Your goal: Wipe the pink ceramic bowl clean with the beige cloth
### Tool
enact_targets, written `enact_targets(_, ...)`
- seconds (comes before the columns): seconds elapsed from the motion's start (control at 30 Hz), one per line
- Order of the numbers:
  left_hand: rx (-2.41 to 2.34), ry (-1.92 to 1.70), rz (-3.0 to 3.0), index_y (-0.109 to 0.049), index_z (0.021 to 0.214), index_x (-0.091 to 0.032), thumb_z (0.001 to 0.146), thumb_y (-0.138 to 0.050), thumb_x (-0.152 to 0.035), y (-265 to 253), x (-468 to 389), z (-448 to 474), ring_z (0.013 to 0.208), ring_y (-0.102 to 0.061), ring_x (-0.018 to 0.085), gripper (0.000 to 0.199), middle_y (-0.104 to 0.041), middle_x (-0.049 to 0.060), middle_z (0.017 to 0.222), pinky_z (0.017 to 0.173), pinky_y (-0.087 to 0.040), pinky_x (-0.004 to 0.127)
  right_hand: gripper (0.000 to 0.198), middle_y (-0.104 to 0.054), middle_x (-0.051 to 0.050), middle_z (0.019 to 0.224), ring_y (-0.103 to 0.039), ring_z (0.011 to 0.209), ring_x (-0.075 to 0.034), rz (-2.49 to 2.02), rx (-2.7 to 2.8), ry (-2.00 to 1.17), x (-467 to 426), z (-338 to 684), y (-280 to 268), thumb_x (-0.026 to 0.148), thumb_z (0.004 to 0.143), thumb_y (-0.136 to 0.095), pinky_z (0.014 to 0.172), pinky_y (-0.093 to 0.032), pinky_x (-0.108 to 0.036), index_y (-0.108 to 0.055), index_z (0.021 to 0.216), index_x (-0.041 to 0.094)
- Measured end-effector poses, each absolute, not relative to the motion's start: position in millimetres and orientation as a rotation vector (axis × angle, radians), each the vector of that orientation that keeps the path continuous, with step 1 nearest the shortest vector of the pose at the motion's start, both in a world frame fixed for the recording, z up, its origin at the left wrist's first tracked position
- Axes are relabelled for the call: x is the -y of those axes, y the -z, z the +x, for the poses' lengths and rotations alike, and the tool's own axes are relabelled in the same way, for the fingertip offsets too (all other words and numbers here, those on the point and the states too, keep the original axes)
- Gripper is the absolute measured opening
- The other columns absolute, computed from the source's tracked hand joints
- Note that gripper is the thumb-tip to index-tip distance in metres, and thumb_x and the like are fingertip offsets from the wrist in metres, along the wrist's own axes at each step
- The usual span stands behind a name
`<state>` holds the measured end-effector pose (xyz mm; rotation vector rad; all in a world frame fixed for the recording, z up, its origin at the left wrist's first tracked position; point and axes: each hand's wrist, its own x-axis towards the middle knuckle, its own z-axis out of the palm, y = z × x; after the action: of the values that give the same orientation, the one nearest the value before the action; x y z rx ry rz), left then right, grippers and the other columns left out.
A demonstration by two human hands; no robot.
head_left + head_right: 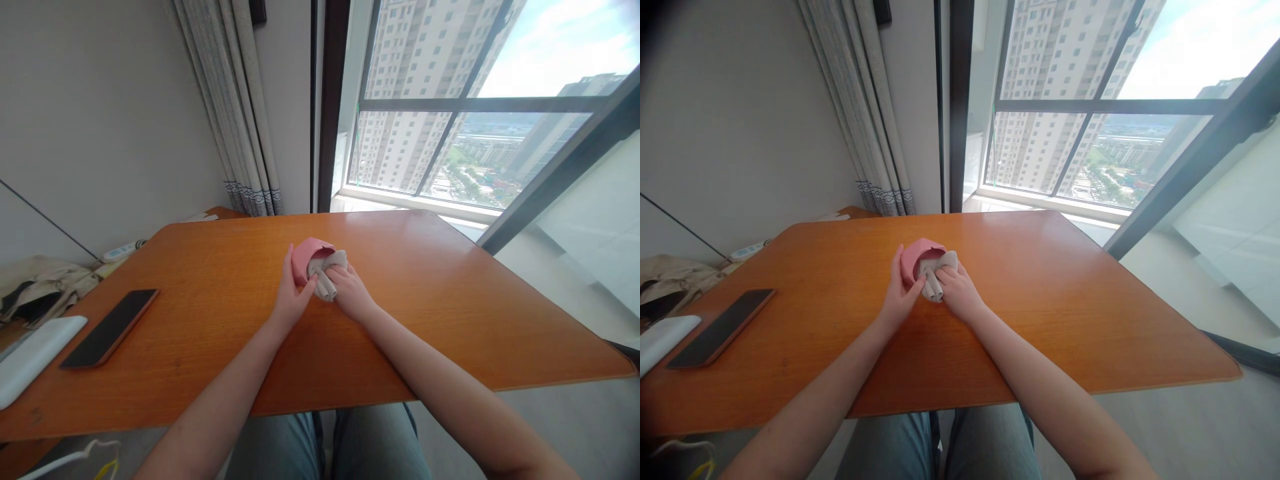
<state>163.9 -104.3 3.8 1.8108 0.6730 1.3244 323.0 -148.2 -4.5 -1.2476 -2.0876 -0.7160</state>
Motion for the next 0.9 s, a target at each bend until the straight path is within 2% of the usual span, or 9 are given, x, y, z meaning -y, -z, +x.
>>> enact_targets(0.17,-0.758,-1.228,1.985,-0.036,0.142,-0.023,0.079,-0.062,-0.034,-19,91,142,0.135,-0.038,0.027,0.069,-0.041,0.009,0.146,0.113,-0.03,0.043,0.022,-0.06,-0.004,0.084,-0.051,0.088,-0.018,-1.218,2.164,0.677,149,320,-1,0.017,0.094,-0.043,0.099,-0.036,-0.041,-0.065,0.092,0.02)
enact_targets(0.27,-0.717,-1.158,1.778,-0.017,0.149,-0.022,0.077,-0.063,-0.042,-18,89,143,0.118,-0.055,0.028,0.088,-0.054,0.013,0.133,0.1,-0.045,0.044,0.022,-0.058,-0.004,0.077,-0.049,0.082,-0.018,-1.23,2.158,0.712,148,321,0,0.016,0.093,-0.044,0.094,-0.038,-0.04,-0.065,0.086,0.019)
enact_targets(0.37,-0.577,-1.163,1.615,0.001,0.149,-0.021,0.076,-0.064,-0.046,-9,95,157,0.119,-0.055,0.025,0.101,-0.048,0.016,0.138,0.098,-0.047,0.042,0.021,-0.055,-0.004,0.073,-0.047,0.078,-0.019,-1.291,2.089,0.707,146,323,4,0.016,0.092,-0.046,0.084,-0.041,-0.038,-0.065,0.082,0.019)
enact_targets(0.43,-0.562,-1.214,1.644,-0.008,0.148,-0.022,0.076,-0.066,-0.042,-4,98,164,0.131,-0.044,0.024,0.095,-0.035,0.015,0.148,0.107,-0.038,0.04,0.023,-0.055,-0.004,0.073,-0.047,0.079,-0.019,-1.296,2.079,0.685,145,323,6,0.016,0.092,-0.044,0.083,-0.04,-0.038,-0.064,0.081,0.019)
enact_targets(0.5,-0.611,-1.245,1.709,-0.017,0.147,-0.022,0.077,-0.065,-0.038,-3,98,164,0.136,-0.036,0.024,0.086,-0.03,0.013,0.151,0.113,-0.031,0.04,0.025,-0.055,-0.004,0.074,-0.047,0.079,-0.019,-1.276,2.101,0.659,145,322,6,0.014,0.092,-0.043,0.085,-0.04,-0.038,-0.064,0.08,0.019)
enact_targets(0.6,-0.721,-1.238,1.816,-0.029,0.143,-0.021,0.079,-0.062,-0.036,-10,91,153,0.138,-0.033,0.024,0.073,-0.034,0.012,0.149,0.115,-0.025,0.041,0.022,-0.057,-0.004,0.079,-0.048,0.082,-0.018,-1.259,2.149,0.629,146,320,1,0.015,0.093,-0.043,0.089,-0.04,-0.038,-0.063,0.085,0.019)
enact_targets(0.7,-0.811,-1.206,1.883,-0.034,0.141,-0.021,0.077,-0.064,-0.038,-16,83,142,0.137,-0.035,0.027,0.073,-0.038,0.012,0.147,0.114,-0.027,0.044,0.021,-0.058,-0.004,0.08,-0.048,0.083,-0.018,-1.256,2.193,0.658,146,318,-3,0.017,0.094,-0.043,0.096,-0.037,-0.04,-0.063,0.087,0.018)
enact_targets(0.83,-0.782,-1.153,1.679,-0.014,0.148,-0.018,0.075,-0.064,-0.049,-12,85,148,0.114,-0.058,0.03,0.094,-0.058,0.016,0.125,0.098,-0.045,0.049,0.022,-0.056,-0.003,0.075,-0.046,0.08,-0.018,-1.282,2.193,0.683,145,320,0,0.015,0.092,-0.045,0.095,-0.038,-0.04,-0.064,0.082,0.019)
enact_targets(0.9,-0.728,-1.169,1.635,-0.009,0.148,-0.018,0.075,-0.065,-0.049,-7,90,156,0.117,-0.056,0.028,0.096,-0.054,0.017,0.131,0.1,-0.045,0.046,0.021,-0.056,-0.004,0.075,-0.046,0.08,-0.019,-1.317,2.168,0.686,145,321,2,0.013,0.09,-0.046,0.094,-0.038,-0.041,-0.063,0.079,0.02)
